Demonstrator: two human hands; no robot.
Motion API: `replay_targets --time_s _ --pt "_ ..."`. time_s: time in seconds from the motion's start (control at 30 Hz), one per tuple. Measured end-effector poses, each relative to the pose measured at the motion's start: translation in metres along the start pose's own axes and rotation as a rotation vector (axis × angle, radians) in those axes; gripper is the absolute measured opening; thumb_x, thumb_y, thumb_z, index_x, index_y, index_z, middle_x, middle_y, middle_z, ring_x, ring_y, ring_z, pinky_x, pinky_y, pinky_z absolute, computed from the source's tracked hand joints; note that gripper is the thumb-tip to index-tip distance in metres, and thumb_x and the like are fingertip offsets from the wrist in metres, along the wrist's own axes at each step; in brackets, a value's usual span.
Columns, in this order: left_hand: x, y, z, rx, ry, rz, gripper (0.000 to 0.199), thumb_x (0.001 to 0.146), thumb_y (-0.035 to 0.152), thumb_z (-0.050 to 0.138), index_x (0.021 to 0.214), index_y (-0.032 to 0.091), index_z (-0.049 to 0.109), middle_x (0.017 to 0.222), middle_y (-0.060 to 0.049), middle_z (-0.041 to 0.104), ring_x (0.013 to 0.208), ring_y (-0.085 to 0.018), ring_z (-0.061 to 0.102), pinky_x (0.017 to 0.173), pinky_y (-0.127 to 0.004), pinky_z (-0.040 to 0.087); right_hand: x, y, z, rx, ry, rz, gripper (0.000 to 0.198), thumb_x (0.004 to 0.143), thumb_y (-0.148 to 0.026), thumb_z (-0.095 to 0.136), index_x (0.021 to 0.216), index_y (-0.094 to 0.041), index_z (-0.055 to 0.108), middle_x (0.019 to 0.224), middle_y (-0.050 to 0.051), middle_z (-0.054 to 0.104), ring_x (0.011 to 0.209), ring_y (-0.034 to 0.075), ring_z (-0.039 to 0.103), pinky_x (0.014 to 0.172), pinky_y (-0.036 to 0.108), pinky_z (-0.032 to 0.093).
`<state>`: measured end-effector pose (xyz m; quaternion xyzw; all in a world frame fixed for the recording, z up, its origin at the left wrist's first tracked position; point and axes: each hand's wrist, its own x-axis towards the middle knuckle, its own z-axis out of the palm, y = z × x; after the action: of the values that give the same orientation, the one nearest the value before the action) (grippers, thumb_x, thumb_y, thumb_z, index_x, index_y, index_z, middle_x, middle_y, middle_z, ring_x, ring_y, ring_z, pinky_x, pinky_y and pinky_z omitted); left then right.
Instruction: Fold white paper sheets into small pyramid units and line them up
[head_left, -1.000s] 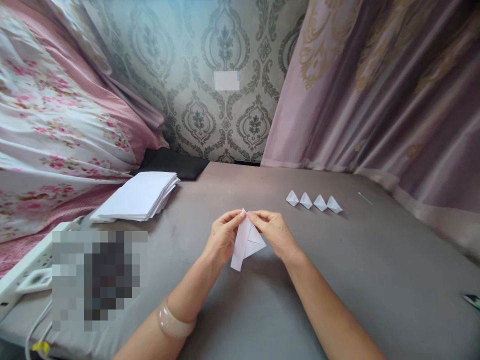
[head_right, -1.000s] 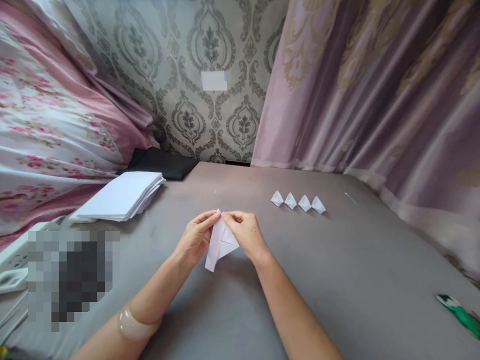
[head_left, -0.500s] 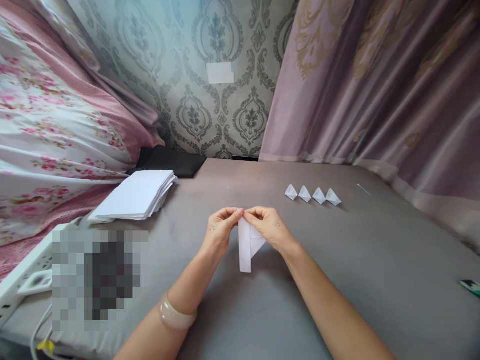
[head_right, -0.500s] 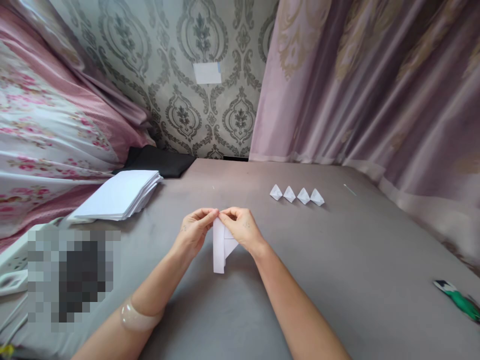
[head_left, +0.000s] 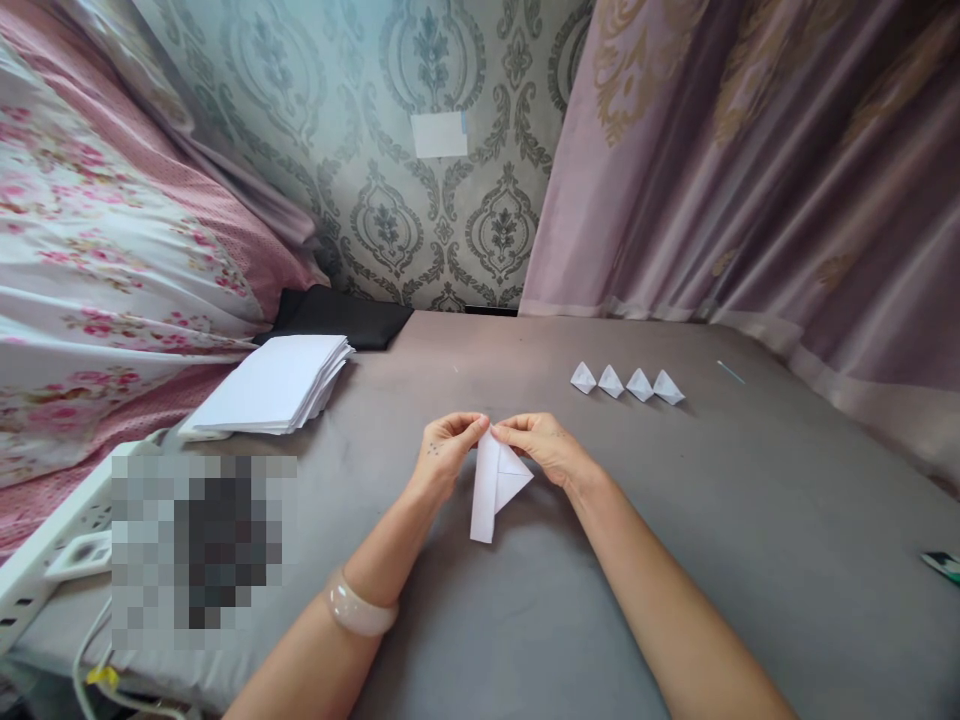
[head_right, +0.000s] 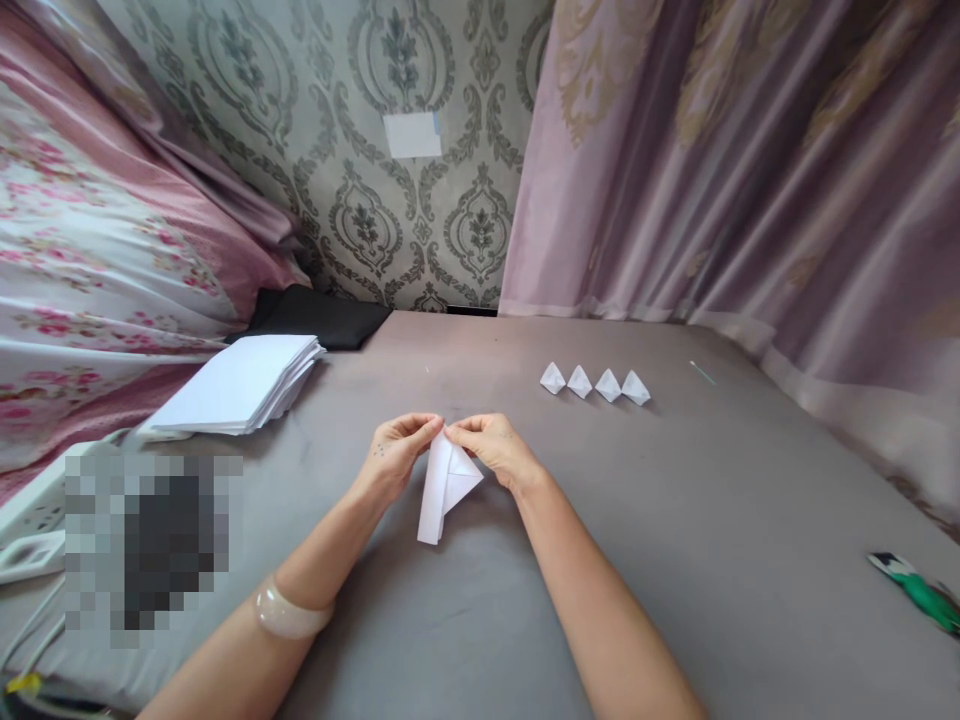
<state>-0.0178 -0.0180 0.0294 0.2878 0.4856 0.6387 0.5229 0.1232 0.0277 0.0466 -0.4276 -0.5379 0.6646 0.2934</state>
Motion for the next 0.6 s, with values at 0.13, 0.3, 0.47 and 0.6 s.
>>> replay_targets --time_s 0.13,0.3,0.47,0.6 --pt "0.001 0.000 0.000 -0.008 -0.008 -0.014 0.029 0.053 0.031 0.083 0.069 0.011 0.069 0.063 -0.003 0.065 0.057 -0.010 0.056 0.061 -0.023 0.044 0.001 0.000 -0.002 0.036 -0.035 0.019 0.020 0.059 -0.028 0.076 0.069 -0.012 0.068 0.059 -0.002 0.063 0.053 0.007 0.051 0.057 0.021 0.040" --pt "0.004 -0.005 -0.003 -0.003 -0.024 -0.025 0.027 0.056 0.031 0.081 0.071 0.011 0.069 0.066 -0.003 0.065 0.057 -0.010 0.056 0.061 -0.024 0.046 0.004 0.005 -0.004 0.099 -0.070 0.160 0.016 0.064 -0.025 0.074 0.072 -0.012 0.068 0.062 0.001 0.066 0.055 0.009 0.056 0.055 0.021 0.042" --pt "0.009 -0.011 -0.012 0.312 -0.151 0.245 0.024 0.076 0.028 0.063 0.097 0.016 0.069 0.090 -0.008 0.067 0.081 -0.018 0.062 0.078 -0.032 0.050 0.015 0.010 -0.018 0.313 -0.048 0.255 0.004 0.069 -0.015 0.067 0.070 -0.011 0.065 0.057 0.001 0.064 0.051 0.010 0.056 0.050 0.020 0.042" --pt "0.004 -0.008 -0.012 0.805 -0.285 0.798 0.038 0.082 0.016 0.055 0.119 0.024 0.060 0.122 -0.010 0.058 0.114 -0.023 0.051 0.097 -0.041 0.042 0.021 0.010 -0.033 0.454 -0.052 0.305 0.006 0.076 -0.015 0.056 0.070 -0.013 0.059 0.056 0.000 0.062 0.052 0.011 0.058 0.055 0.022 0.047"
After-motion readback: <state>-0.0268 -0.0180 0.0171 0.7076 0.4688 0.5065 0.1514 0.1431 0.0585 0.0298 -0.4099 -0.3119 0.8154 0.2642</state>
